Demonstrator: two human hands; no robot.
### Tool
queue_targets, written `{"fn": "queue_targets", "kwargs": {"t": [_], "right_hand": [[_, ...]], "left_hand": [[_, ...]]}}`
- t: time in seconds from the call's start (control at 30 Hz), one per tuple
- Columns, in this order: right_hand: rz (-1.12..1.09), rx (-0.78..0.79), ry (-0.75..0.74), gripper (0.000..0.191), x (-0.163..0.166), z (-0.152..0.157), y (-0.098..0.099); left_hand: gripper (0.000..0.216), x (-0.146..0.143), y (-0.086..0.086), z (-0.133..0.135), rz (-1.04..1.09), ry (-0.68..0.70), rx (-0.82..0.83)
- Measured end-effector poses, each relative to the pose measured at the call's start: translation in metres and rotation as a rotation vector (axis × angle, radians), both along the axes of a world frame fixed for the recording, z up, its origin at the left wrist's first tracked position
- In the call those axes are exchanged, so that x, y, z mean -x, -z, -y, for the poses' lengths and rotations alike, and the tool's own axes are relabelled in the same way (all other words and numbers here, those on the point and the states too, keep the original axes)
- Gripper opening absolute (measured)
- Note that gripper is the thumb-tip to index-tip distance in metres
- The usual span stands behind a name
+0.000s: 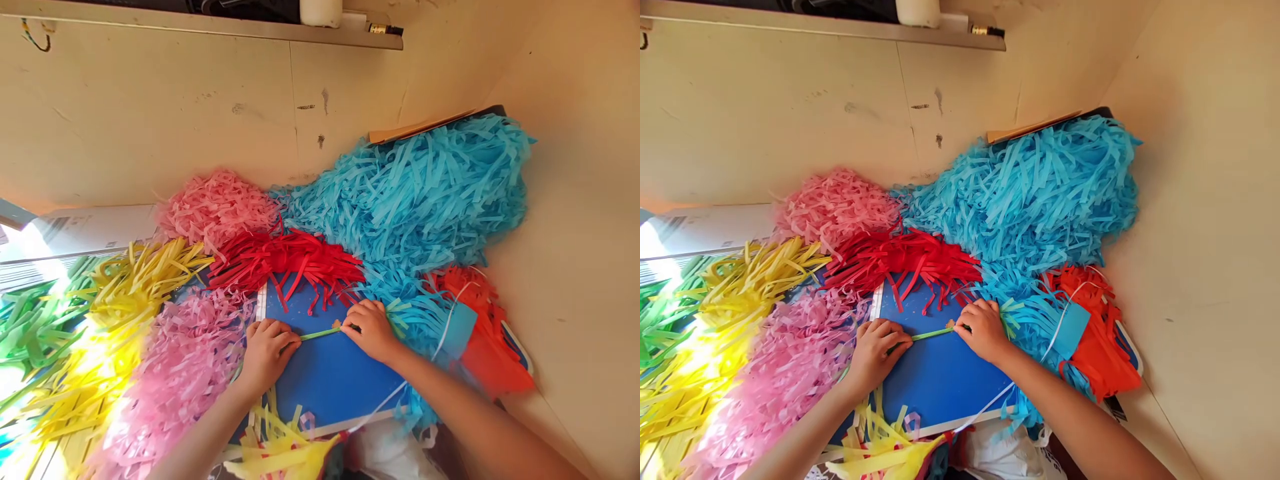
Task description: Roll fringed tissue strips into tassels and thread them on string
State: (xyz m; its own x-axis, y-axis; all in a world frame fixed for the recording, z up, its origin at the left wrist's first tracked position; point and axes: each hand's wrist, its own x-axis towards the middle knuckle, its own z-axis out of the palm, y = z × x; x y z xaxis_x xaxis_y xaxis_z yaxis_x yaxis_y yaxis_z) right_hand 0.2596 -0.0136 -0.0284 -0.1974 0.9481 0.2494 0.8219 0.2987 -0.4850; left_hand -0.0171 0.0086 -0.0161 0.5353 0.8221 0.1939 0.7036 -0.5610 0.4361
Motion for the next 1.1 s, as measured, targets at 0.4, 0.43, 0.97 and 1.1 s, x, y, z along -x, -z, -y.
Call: {"fn": "queue_targets", "kwargs": {"t": [0.4, 0.43, 0.97, 1.1], "right_hand": [[0.061, 0.183, 0.076, 0.008, 0.007, -0.005, -0.017], [0.086, 0.177, 0.055, 0.007, 0.008, -0.005, -0.020], [0.407, -0.140, -0.337, 0.020, 0.026, -0.012, -0.025], [0.292, -0.114, -0.254, 0.018, 0.032, -0.002, -0.042]], "left_hand": [[0.015, -0.024, -0.020, -0.003, -0.226, -0.117, 0.105], [0.014, -0.026, -0.021, -0.003, -0.226, -0.109, 0.087], [0.028, -0.048, -0.010, -0.001, -0.200, 0.267, -0.341], [0.028, -0.043, -0.020, 0.001, -0.162, 0.242, -0.418]]}}
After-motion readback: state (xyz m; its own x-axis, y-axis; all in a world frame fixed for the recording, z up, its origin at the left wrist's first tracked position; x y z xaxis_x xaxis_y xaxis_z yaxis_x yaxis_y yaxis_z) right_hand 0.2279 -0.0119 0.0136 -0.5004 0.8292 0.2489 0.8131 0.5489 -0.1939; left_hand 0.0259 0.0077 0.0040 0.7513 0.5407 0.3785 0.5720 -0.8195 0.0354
